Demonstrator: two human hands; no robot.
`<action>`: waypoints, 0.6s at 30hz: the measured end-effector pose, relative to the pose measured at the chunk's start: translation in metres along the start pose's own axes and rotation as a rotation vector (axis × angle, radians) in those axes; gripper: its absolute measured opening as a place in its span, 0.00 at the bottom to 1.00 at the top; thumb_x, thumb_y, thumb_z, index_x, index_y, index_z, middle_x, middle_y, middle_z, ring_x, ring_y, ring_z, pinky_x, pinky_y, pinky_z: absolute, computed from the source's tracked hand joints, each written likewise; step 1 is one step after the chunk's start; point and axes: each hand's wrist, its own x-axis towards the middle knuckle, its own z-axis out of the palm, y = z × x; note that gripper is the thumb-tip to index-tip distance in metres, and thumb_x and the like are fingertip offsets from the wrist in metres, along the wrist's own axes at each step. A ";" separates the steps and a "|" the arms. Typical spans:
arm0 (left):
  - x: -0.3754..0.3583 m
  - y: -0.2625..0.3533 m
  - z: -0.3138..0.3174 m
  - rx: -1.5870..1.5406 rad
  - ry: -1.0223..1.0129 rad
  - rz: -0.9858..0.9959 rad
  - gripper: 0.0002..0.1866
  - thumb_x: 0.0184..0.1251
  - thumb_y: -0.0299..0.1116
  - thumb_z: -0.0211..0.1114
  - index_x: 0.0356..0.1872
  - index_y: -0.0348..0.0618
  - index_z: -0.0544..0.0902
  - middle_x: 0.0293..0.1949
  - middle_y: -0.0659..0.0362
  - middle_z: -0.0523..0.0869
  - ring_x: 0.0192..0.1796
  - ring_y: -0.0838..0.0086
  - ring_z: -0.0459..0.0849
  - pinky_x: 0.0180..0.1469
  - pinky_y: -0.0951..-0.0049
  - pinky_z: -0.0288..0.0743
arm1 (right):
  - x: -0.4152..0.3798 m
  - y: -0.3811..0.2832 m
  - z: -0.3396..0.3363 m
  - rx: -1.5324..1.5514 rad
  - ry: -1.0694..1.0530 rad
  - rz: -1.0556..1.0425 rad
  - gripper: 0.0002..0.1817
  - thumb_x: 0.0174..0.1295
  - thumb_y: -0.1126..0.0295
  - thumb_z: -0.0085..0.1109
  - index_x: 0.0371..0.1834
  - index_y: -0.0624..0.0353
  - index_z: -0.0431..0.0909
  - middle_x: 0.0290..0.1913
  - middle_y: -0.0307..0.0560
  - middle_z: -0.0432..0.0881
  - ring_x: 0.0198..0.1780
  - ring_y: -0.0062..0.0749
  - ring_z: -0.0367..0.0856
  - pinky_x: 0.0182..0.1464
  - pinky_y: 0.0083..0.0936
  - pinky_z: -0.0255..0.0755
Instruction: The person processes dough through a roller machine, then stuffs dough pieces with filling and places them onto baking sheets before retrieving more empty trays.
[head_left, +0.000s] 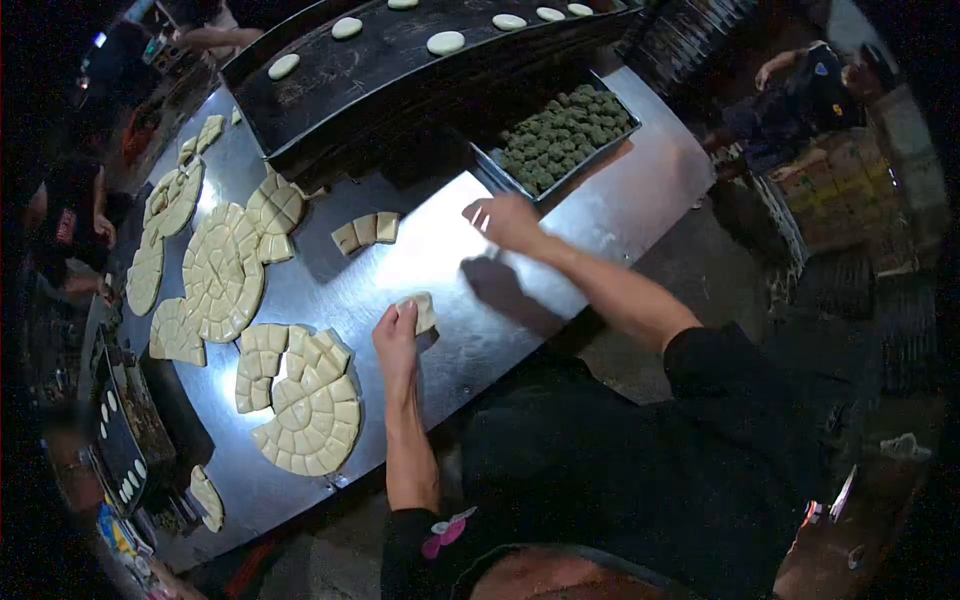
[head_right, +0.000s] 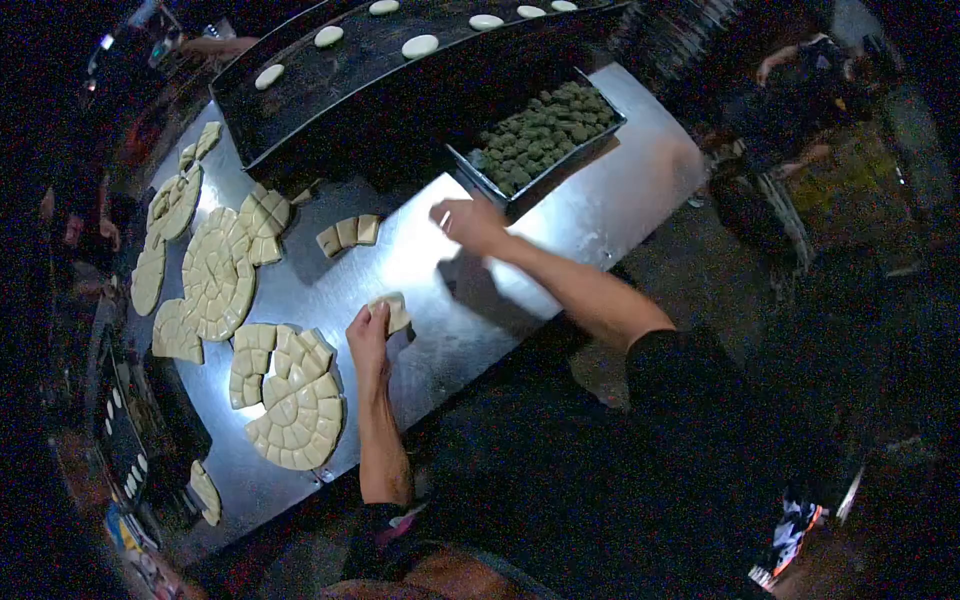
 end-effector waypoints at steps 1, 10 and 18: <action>-0.001 0.000 -0.002 0.005 0.015 0.002 0.11 0.64 0.32 0.59 0.38 0.32 0.82 0.32 0.59 0.83 0.32 0.78 0.79 0.36 0.79 0.72 | 0.034 0.017 -0.019 -0.303 0.059 0.050 0.07 0.52 0.69 0.53 0.32 0.54 0.81 0.34 0.50 0.83 0.35 0.45 0.82 0.36 0.38 0.76; 0.001 0.003 0.006 -0.272 0.163 -0.044 0.17 0.66 0.29 0.58 0.52 0.30 0.75 0.46 0.52 0.80 0.44 0.72 0.80 0.47 0.76 0.74 | 0.126 0.135 -0.022 -0.645 0.143 0.027 0.12 0.50 0.70 0.58 0.37 0.63 0.74 0.35 0.56 0.80 0.39 0.49 0.79 0.40 0.41 0.73; 0.050 0.009 0.087 -0.418 0.052 -0.070 0.16 0.68 0.29 0.55 0.49 0.25 0.75 0.46 0.50 0.80 0.46 0.68 0.81 0.51 0.70 0.75 | 0.042 0.032 -0.072 0.872 -0.153 0.209 0.21 0.54 0.65 0.65 0.47 0.66 0.74 0.38 0.48 0.82 0.38 0.27 0.80 0.39 0.23 0.73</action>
